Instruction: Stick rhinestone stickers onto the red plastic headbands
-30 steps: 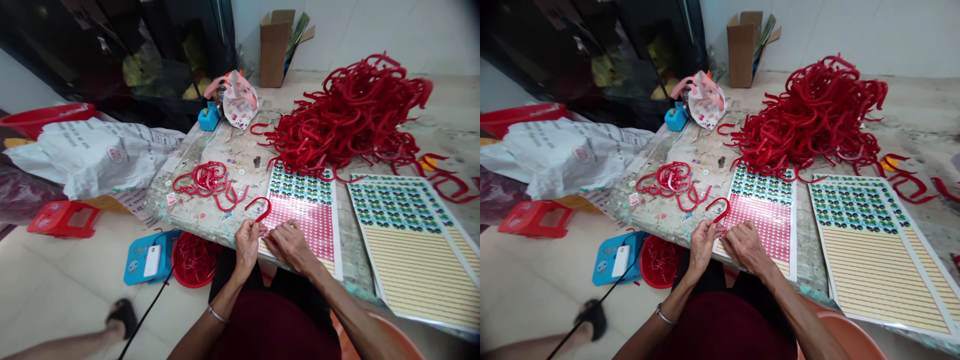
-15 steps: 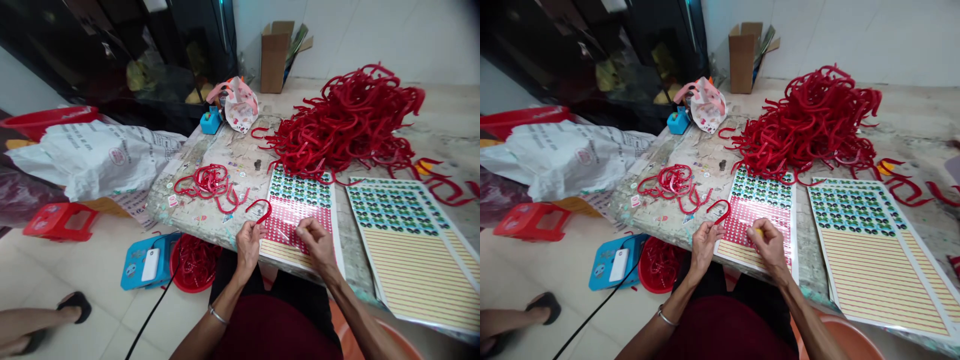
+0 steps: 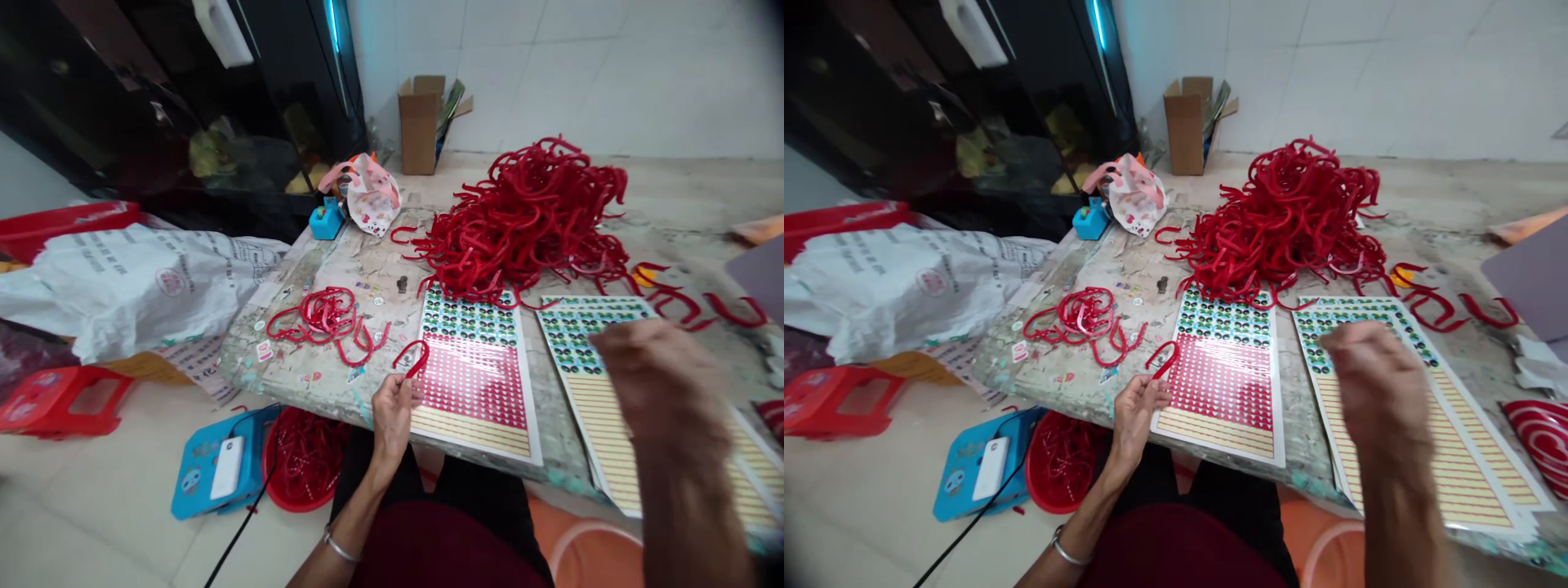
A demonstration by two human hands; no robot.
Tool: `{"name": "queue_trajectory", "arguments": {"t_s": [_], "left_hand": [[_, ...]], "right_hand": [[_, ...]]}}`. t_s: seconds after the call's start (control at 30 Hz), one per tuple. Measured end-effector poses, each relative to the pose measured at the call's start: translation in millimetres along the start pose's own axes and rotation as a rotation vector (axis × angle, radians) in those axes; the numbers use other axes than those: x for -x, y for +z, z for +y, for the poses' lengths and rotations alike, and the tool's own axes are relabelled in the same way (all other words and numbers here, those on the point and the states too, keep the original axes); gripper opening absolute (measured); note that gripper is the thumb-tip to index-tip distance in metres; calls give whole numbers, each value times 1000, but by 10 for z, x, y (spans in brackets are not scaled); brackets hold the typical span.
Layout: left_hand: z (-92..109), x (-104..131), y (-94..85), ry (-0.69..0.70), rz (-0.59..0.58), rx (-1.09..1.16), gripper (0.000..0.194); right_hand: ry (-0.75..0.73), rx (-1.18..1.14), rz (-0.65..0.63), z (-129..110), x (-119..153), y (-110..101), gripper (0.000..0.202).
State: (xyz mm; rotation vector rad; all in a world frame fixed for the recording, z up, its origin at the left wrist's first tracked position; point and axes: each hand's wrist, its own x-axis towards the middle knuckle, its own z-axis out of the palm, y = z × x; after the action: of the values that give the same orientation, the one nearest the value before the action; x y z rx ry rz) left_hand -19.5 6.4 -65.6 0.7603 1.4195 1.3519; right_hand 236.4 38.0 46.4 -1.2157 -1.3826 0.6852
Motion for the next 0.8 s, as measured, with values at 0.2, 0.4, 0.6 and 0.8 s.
{"name": "queue_trajectory", "arguments": {"t_s": [0.2, 0.4, 0.6, 0.8], "left_hand": [[460, 203, 176, -79, -214, 147, 19], [644, 227, 262, -56, -264, 177, 19], [617, 176, 319, -22, -226, 153, 15], [584, 135, 336, -97, -211, 368, 13]], "right_hand": [[34, 161, -555, 67, 201, 764, 19], [-225, 390, -533, 76, 185, 838, 21], [-352, 712, -257, 161, 208, 825, 28], [-153, 541, -241, 231, 357, 741, 25]]}}
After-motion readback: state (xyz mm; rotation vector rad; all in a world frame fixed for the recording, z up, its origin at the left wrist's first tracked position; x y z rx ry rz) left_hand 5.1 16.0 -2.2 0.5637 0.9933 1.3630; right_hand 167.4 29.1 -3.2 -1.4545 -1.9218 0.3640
